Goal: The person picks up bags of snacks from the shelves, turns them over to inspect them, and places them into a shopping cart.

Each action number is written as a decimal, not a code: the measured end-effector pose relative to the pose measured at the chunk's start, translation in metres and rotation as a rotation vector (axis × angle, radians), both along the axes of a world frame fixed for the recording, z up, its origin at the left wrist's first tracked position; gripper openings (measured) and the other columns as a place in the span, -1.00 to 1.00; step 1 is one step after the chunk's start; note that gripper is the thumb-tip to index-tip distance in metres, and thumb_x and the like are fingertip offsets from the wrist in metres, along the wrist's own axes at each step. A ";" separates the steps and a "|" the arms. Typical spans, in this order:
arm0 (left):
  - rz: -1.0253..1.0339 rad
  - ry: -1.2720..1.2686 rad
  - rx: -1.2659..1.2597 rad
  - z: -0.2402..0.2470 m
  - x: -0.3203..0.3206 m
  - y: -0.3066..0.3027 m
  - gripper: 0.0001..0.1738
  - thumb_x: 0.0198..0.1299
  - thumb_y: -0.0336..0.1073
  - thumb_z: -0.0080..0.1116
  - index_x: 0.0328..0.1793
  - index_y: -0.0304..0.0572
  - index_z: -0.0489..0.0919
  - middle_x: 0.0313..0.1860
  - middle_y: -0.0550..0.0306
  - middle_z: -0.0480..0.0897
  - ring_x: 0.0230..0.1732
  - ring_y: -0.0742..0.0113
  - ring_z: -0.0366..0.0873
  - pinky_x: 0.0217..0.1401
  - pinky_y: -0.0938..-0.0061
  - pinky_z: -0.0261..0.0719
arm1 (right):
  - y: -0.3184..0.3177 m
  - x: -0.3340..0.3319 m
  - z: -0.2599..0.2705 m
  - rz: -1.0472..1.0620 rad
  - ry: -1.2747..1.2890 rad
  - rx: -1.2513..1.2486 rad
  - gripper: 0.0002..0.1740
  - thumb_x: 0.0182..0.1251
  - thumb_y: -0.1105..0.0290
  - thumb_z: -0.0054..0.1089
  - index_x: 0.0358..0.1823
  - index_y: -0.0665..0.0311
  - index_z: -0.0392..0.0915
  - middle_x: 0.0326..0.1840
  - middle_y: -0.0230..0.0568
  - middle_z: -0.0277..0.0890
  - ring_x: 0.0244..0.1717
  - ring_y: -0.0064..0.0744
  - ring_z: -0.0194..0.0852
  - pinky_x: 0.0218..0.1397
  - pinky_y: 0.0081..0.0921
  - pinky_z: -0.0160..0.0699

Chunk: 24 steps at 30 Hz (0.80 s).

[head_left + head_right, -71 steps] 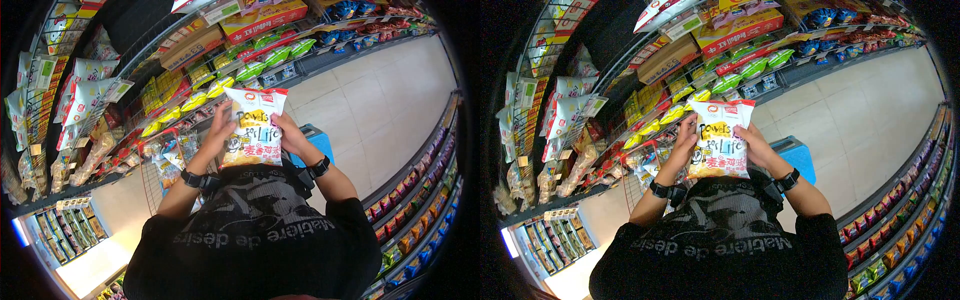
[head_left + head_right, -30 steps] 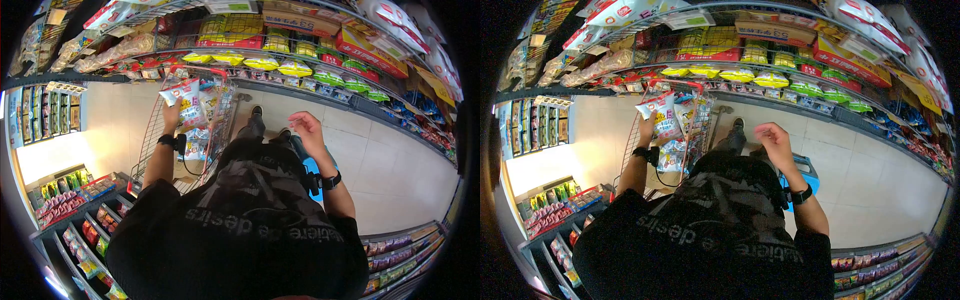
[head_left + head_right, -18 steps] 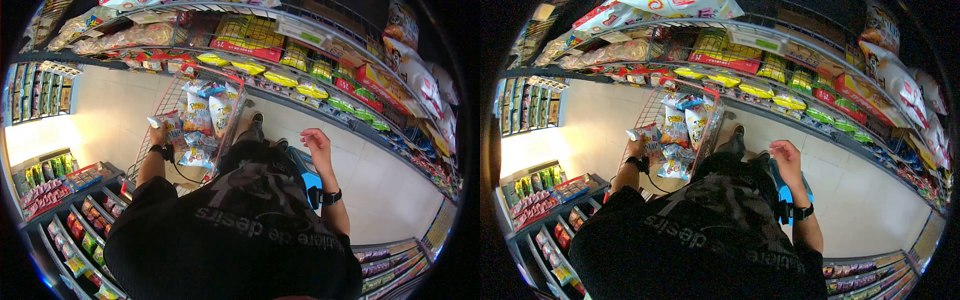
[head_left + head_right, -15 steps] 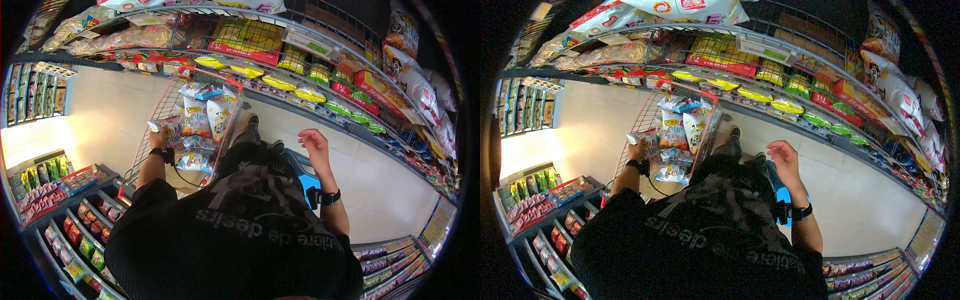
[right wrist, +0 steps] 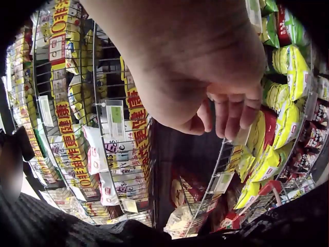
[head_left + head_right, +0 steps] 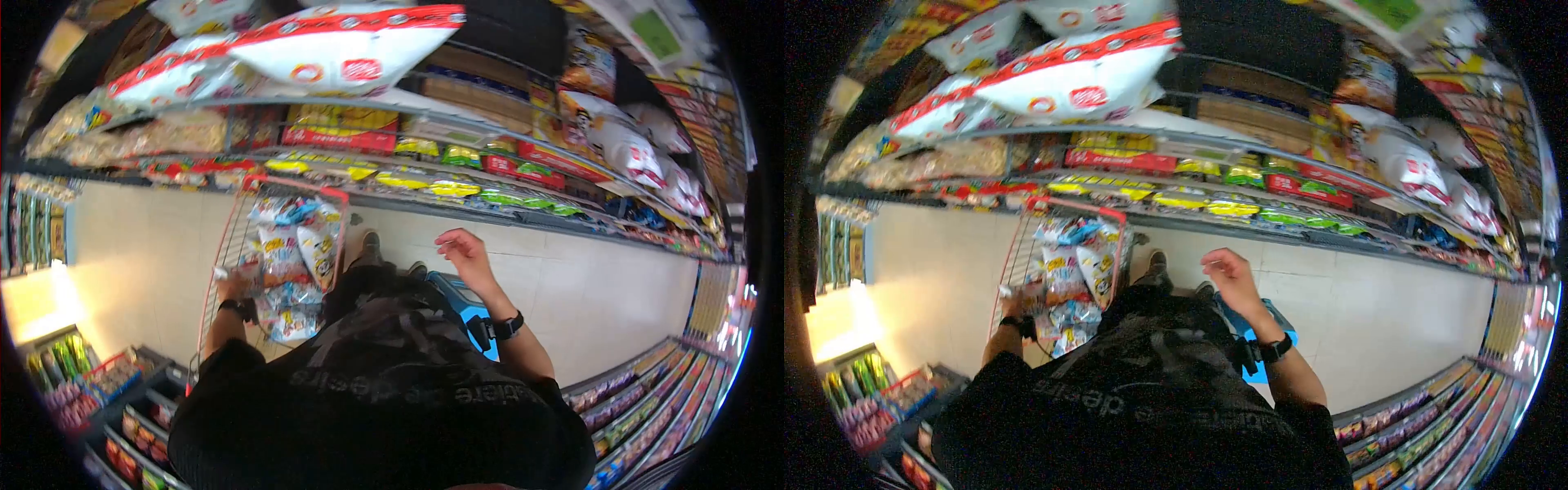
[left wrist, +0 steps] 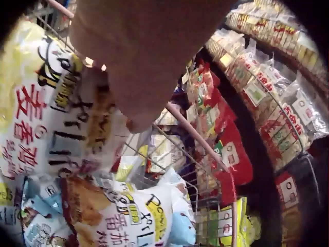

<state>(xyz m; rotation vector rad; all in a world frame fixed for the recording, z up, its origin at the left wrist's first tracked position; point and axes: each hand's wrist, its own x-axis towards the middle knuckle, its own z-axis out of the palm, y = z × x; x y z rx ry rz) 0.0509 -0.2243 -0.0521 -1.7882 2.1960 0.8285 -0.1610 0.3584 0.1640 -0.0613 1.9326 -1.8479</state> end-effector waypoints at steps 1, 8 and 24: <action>-0.121 -0.116 -0.095 0.010 -0.016 0.005 -0.08 -0.01 0.17 0.28 0.25 -0.50 0.30 0.13 -0.43 0.50 0.18 -0.26 0.48 0.20 0.07 0.46 | -0.001 0.000 0.002 -0.005 0.024 0.007 -0.81 0.30 0.61 0.02 -0.11 0.29 0.52 -0.15 -0.35 0.58 -0.18 -0.56 0.54 -0.11 -0.59 0.50; -0.698 0.355 0.010 -0.018 -0.143 0.059 -0.41 0.07 -0.27 0.26 0.21 -0.39 0.41 0.09 -0.22 0.53 0.13 -0.07 0.49 0.20 0.22 0.45 | 0.002 0.002 -0.001 -0.109 0.015 -0.001 -0.89 0.32 0.56 0.09 -0.15 0.31 0.52 -0.18 -0.36 0.56 -0.19 -0.60 0.51 -0.10 -0.59 0.48; -1.812 0.504 0.925 0.223 -0.305 0.440 -0.66 0.23 -0.33 0.14 0.14 -0.17 0.54 0.03 0.10 0.63 0.05 0.25 0.57 0.14 0.40 0.49 | 0.073 0.056 -0.012 -0.458 -0.003 -0.036 -0.86 0.32 0.55 0.09 -0.12 0.32 0.54 -0.21 -0.38 0.56 -0.17 -0.63 0.48 -0.05 -0.60 0.46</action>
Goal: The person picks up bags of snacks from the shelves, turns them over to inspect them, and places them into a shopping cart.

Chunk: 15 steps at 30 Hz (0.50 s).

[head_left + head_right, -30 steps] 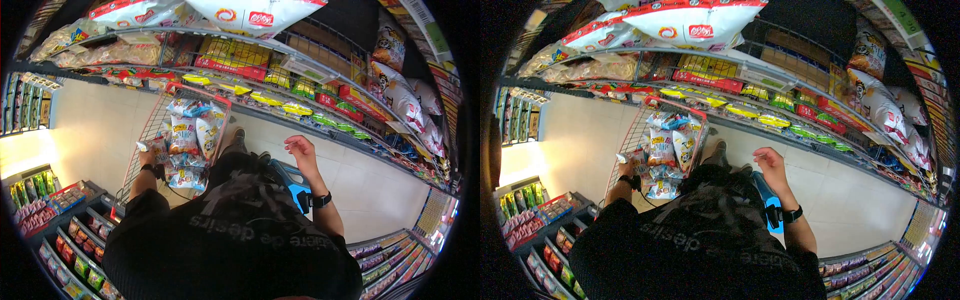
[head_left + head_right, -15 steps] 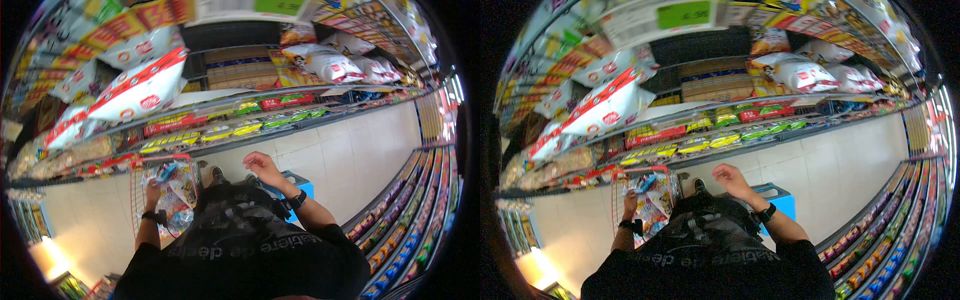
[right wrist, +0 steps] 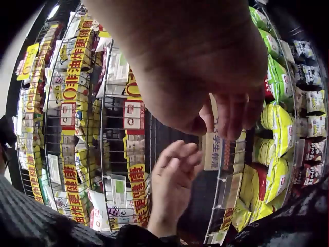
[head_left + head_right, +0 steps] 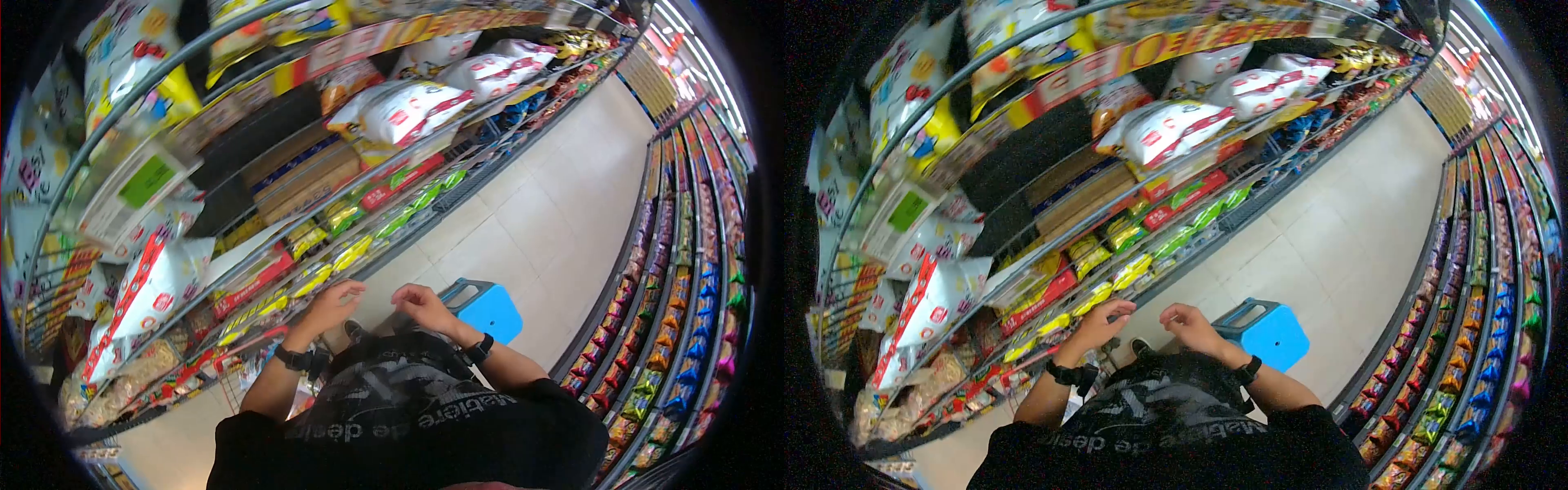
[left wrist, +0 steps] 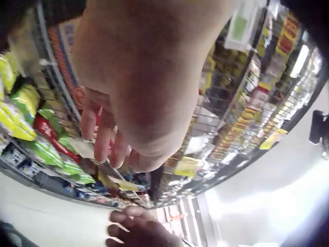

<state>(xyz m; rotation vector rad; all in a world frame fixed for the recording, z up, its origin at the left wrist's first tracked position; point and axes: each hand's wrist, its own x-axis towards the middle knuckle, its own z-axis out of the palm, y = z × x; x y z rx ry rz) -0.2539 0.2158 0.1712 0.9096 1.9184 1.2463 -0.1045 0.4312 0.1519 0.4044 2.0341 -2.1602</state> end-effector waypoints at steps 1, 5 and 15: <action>-0.051 0.091 0.029 0.017 -0.005 0.015 -0.67 0.22 -0.33 0.14 0.13 -0.17 0.54 0.04 0.09 0.62 0.07 0.21 0.57 0.15 0.40 0.48 | 0.008 0.000 0.000 -0.009 0.015 -0.012 -0.86 0.31 0.55 0.09 -0.12 0.33 0.54 -0.21 -0.37 0.56 -0.17 -0.62 0.48 -0.04 -0.60 0.47; -0.091 0.341 0.126 0.115 -0.017 0.073 -0.68 0.15 -0.40 0.19 0.06 -0.22 0.57 0.07 0.03 0.59 0.13 0.11 0.54 0.19 0.37 0.45 | 0.046 0.004 -0.001 -0.007 0.054 -0.005 -0.84 0.28 0.54 0.10 -0.12 0.34 0.54 -0.19 -0.34 0.56 -0.15 -0.56 0.50 -0.05 -0.57 0.48; 0.321 0.972 0.136 0.233 -0.039 0.189 -0.37 -0.10 -0.55 0.26 0.22 -0.22 0.45 0.33 -0.07 0.39 0.34 -0.02 0.35 0.41 0.24 0.25 | 0.152 0.016 -0.013 -0.140 0.140 -0.028 -0.81 0.23 0.53 0.08 -0.14 0.35 0.55 -0.21 -0.27 0.57 -0.16 -0.51 0.52 -0.08 -0.52 0.52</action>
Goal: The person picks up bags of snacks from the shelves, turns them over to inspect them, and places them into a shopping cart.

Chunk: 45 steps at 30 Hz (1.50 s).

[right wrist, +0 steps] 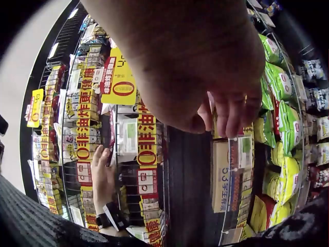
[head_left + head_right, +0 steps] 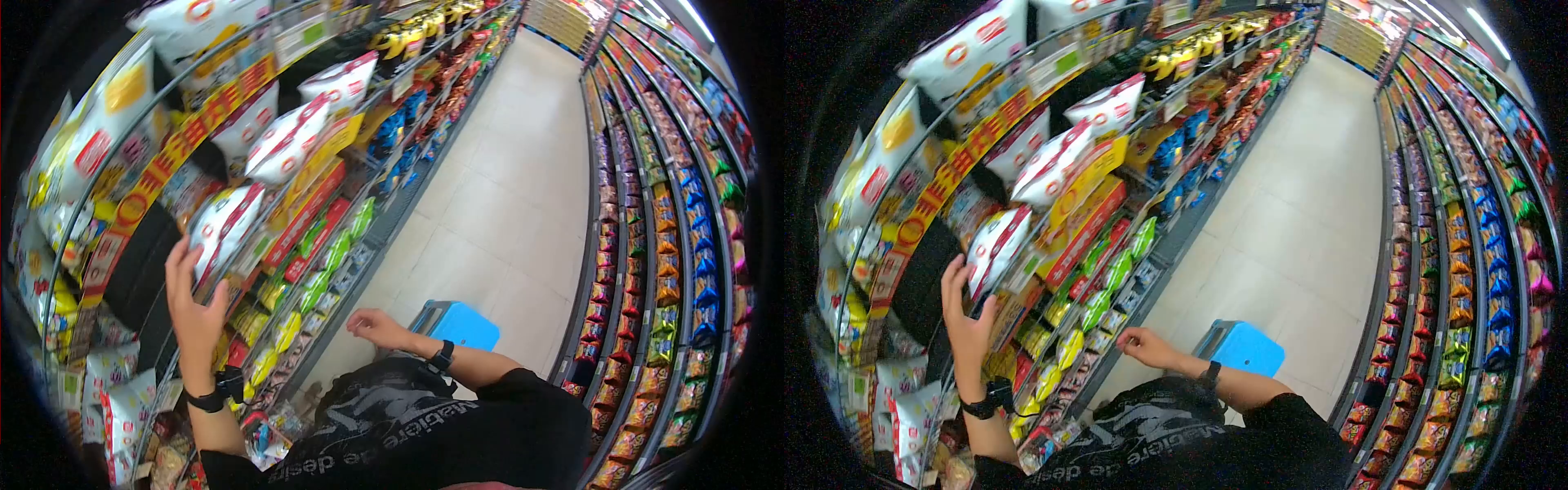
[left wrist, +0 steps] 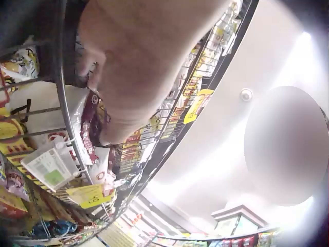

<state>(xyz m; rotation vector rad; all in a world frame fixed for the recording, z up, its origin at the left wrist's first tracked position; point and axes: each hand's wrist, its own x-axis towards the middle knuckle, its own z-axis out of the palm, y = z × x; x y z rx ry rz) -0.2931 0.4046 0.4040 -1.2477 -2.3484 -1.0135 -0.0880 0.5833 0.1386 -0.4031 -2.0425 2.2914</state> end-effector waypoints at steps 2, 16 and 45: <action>0.121 -0.071 -0.154 0.005 -0.004 0.016 -0.23 -0.08 -0.52 0.27 0.37 -0.17 0.34 0.46 -0.07 0.27 0.43 -0.03 0.25 0.44 0.29 0.20 | 0.013 0.003 -0.009 -0.007 0.065 -0.032 -0.85 0.32 0.47 0.09 -0.13 0.33 0.52 -0.26 -0.31 0.59 -0.23 -0.57 0.50 -0.16 -0.54 0.50; 0.226 -0.171 0.053 -0.023 -0.051 -0.006 -0.63 0.24 -0.53 0.07 0.20 -0.34 0.55 0.17 -0.11 0.59 0.21 0.14 0.52 0.29 0.38 0.37 | 0.069 0.007 -0.023 0.019 0.075 -0.048 -0.81 0.27 0.51 0.09 -0.10 0.35 0.53 -0.21 -0.29 0.57 -0.11 -0.51 0.53 -0.01 -0.52 0.54; 0.405 0.352 0.637 -0.047 0.125 -0.200 -0.72 0.35 -0.36 0.00 0.12 -0.30 0.55 0.06 -0.26 0.58 0.08 -0.05 0.54 0.15 0.07 0.53 | -0.041 0.015 0.009 0.373 0.066 0.102 -0.81 0.24 0.52 0.04 -0.13 0.33 0.54 -0.22 -0.32 0.57 -0.22 -0.55 0.48 -0.15 -0.55 0.46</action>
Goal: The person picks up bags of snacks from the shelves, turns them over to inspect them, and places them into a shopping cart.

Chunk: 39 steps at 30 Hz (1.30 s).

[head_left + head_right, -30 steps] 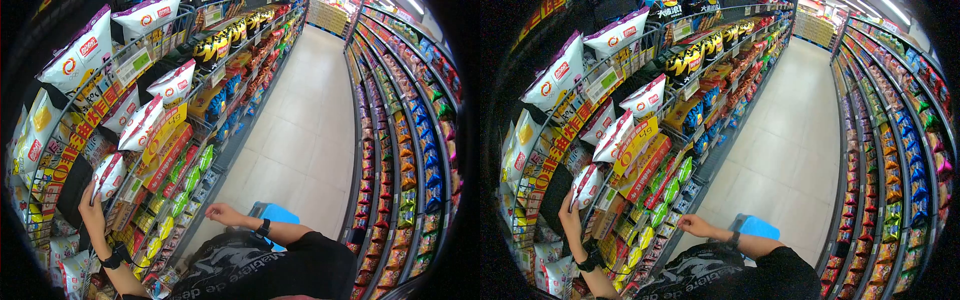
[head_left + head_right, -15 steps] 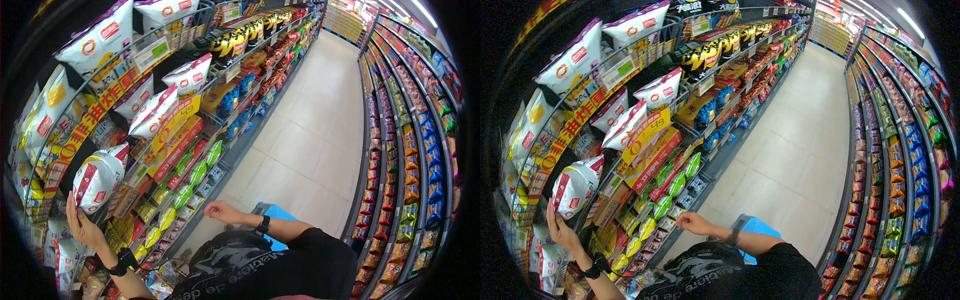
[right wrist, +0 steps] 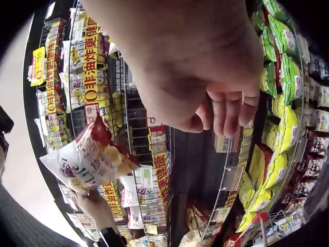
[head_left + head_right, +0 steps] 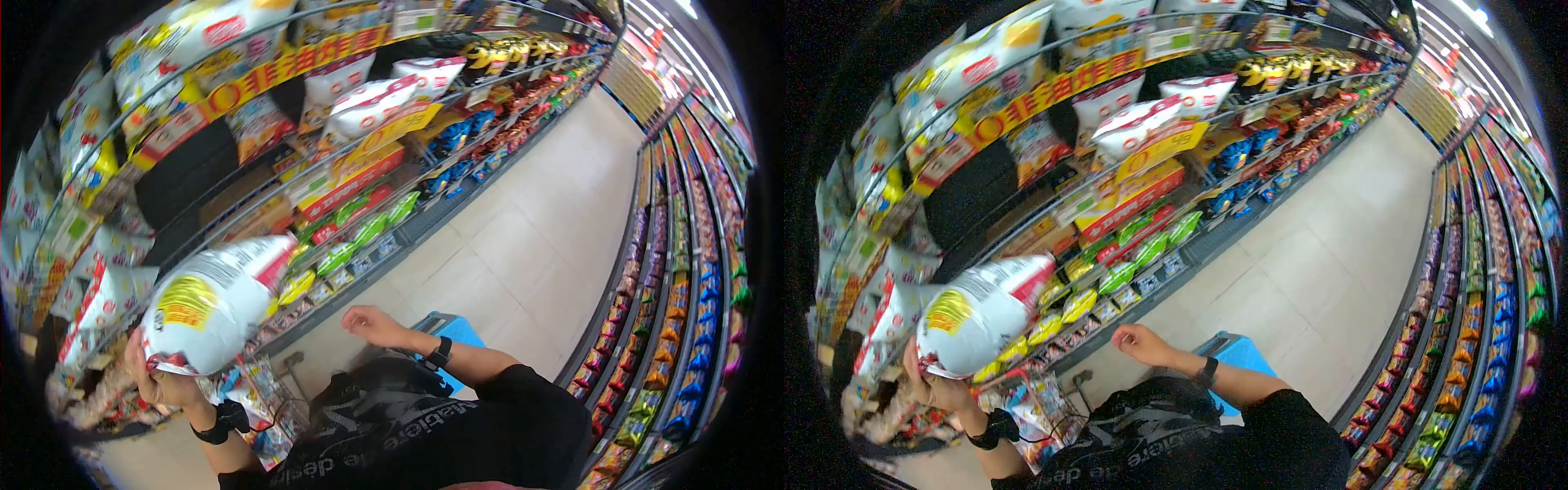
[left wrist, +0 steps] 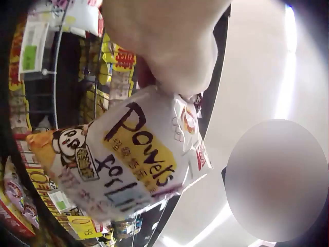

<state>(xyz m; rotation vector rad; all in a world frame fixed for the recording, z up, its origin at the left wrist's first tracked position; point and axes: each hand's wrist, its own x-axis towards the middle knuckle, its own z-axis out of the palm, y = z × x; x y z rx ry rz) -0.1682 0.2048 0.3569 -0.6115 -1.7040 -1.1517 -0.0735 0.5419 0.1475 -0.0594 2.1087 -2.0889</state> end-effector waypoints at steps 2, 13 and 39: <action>-0.066 -0.100 -0.006 -0.016 0.015 -0.024 -0.72 0.29 -0.42 0.03 0.10 -0.30 0.56 0.02 -0.27 0.60 0.00 -0.05 0.57 0.11 0.11 0.55 | -0.015 0.002 0.001 -0.011 0.021 -0.027 -0.81 0.23 0.52 0.04 -0.14 0.33 0.54 -0.21 -0.32 0.57 -0.22 -0.56 0.48 -0.15 -0.56 0.45; -0.343 -0.991 0.579 -0.135 0.066 -0.052 -0.73 0.36 -0.37 0.02 0.00 -0.44 0.62 -0.18 0.14 0.67 -0.22 0.47 0.57 -0.10 0.58 0.54 | -0.137 0.030 0.066 0.480 -0.386 -0.599 -0.13 0.39 -0.21 -0.07 0.40 0.43 0.13 0.37 -0.08 0.28 0.36 -0.36 0.26 0.43 -0.36 0.20; -0.435 -0.960 0.936 -0.139 0.087 -0.109 -0.53 0.46 -0.19 -0.10 0.37 -0.29 0.32 0.20 0.00 0.52 0.13 0.36 0.52 0.19 0.42 0.49 | -0.221 0.002 0.071 0.537 -0.496 -0.521 0.18 0.11 -0.42 0.05 0.50 0.37 -0.04 0.41 -0.06 0.24 0.37 -0.29 0.27 0.41 -0.33 0.27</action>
